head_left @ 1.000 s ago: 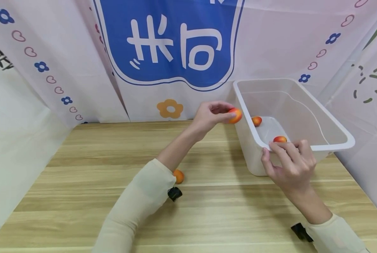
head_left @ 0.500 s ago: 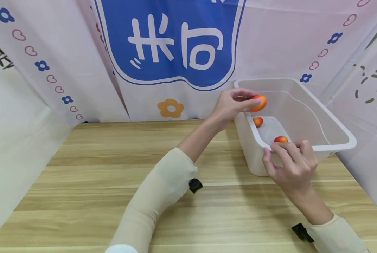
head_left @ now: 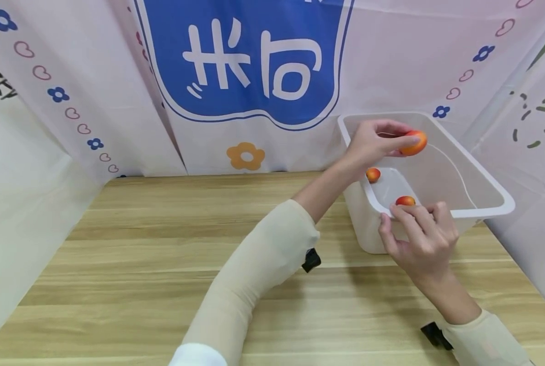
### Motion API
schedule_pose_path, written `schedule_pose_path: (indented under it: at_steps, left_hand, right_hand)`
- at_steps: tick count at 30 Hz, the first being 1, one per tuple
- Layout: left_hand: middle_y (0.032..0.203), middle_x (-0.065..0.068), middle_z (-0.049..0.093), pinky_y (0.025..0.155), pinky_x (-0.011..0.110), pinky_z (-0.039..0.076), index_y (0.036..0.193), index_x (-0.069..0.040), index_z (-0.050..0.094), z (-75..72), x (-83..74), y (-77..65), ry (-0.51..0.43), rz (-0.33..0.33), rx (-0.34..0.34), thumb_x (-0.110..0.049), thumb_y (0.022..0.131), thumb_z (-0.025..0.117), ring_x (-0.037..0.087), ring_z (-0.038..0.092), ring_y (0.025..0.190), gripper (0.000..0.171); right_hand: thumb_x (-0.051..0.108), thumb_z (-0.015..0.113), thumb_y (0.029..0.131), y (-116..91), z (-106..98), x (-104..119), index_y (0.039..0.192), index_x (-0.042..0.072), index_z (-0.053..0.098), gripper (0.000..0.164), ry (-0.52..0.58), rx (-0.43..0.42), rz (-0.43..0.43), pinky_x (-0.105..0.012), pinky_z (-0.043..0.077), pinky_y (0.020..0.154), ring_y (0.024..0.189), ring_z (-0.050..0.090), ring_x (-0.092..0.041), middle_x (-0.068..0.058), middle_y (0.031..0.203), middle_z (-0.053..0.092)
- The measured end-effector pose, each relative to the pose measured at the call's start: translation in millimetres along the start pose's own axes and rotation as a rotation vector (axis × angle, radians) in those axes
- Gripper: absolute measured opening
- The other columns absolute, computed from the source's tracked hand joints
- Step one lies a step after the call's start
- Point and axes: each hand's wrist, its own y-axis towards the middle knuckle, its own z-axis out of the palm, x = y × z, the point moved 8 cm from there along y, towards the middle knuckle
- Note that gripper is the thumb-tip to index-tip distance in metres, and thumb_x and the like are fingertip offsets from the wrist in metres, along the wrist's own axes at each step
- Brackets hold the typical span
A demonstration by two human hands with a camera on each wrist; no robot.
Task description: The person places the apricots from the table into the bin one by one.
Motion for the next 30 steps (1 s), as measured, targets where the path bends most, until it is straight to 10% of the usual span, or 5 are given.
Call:
schedule_pose_path:
  at_steps: [13, 30]
  left_hand:
    - [0.092, 0.007, 0.072, 0.071, 0.018, 0.06, 0.111, 0.005, 0.074, 27.4, 7.2, 8.4, 0.013, 0.007, -0.022, -0.001, 0.091, 0.079, 0.008, 0.066, 0.075, 0.022]
    - [0.095, 0.003, 0.074, 0.074, 0.008, 0.052, 0.11, 0.0, 0.075, 21.3, 14.4, 14.9, 0.237, 0.045, -0.084, -0.006, 0.087, 0.084, 0.002, 0.064, 0.081, 0.025]
  right_hand:
    - [0.024, 0.067, 0.092, -0.1, 0.8, -0.5, 0.071, -0.004, 0.07, 0.035, -0.005, -0.004, 0.012, -0.048, 0.028, 0.052, 0.056, 0.038, -0.044, -0.016, 0.065, 0.061]
    - [0.023, 0.067, 0.091, -0.1, 0.0, -0.4, 0.071, -0.003, 0.069, 0.033, -0.004, -0.006, 0.012, -0.048, 0.028, 0.052, 0.056, 0.037, -0.044, -0.016, 0.065, 0.06]
